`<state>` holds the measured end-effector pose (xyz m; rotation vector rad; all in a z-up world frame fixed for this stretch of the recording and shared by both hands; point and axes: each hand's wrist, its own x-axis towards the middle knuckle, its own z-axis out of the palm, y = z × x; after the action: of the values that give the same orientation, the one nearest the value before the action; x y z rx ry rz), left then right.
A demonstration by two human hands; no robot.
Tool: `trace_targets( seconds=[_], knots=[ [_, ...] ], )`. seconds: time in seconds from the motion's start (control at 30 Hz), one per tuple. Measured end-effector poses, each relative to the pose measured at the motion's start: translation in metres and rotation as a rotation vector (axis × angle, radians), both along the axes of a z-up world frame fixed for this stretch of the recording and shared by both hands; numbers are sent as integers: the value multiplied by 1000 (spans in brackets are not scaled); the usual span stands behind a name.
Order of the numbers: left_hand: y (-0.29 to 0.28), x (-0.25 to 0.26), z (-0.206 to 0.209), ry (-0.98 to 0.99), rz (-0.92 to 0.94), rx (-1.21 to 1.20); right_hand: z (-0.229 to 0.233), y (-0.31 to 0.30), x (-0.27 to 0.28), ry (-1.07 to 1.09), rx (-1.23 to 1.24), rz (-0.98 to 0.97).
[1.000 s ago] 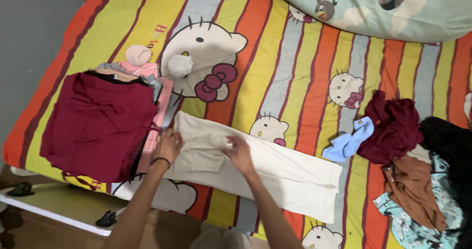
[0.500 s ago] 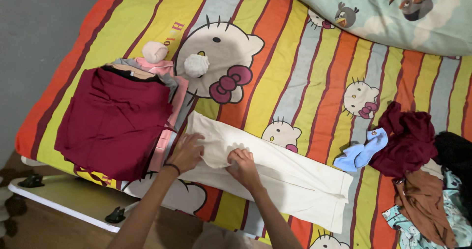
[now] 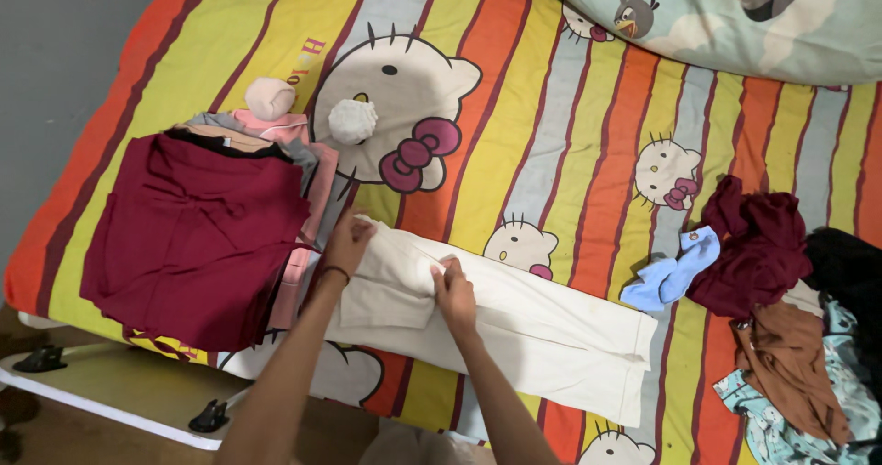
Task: The person folds several garments on a bed, including a maroon top, a white t-shirt, a brown t-shirt, light blue pajama pants, and a black t-shirt. Each item is smoothed, folded into a neat rectangle, and stacked on the left side of the bed.
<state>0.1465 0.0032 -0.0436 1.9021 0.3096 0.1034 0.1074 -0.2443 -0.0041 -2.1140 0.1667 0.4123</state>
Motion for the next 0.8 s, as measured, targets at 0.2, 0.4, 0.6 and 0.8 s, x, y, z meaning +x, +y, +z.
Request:
trace_targets(
  seconds=[0.2, 0.4, 0.6, 0.8],
  knots=[
    [-21, -18, 19, -122, 79, 648, -52, -97, -21, -259, 24, -427],
    [-89, -98, 34, -71, -218, 721, -42, -314, -89, 26, -939, -962],
    [-121, -124, 12, 207, -338, 775, -30, -337, -98, 67, 12, -777],
    [-148, -108, 37, 77, -185, 59, 5, -241, -83, -387, 24, -416]
  ],
)
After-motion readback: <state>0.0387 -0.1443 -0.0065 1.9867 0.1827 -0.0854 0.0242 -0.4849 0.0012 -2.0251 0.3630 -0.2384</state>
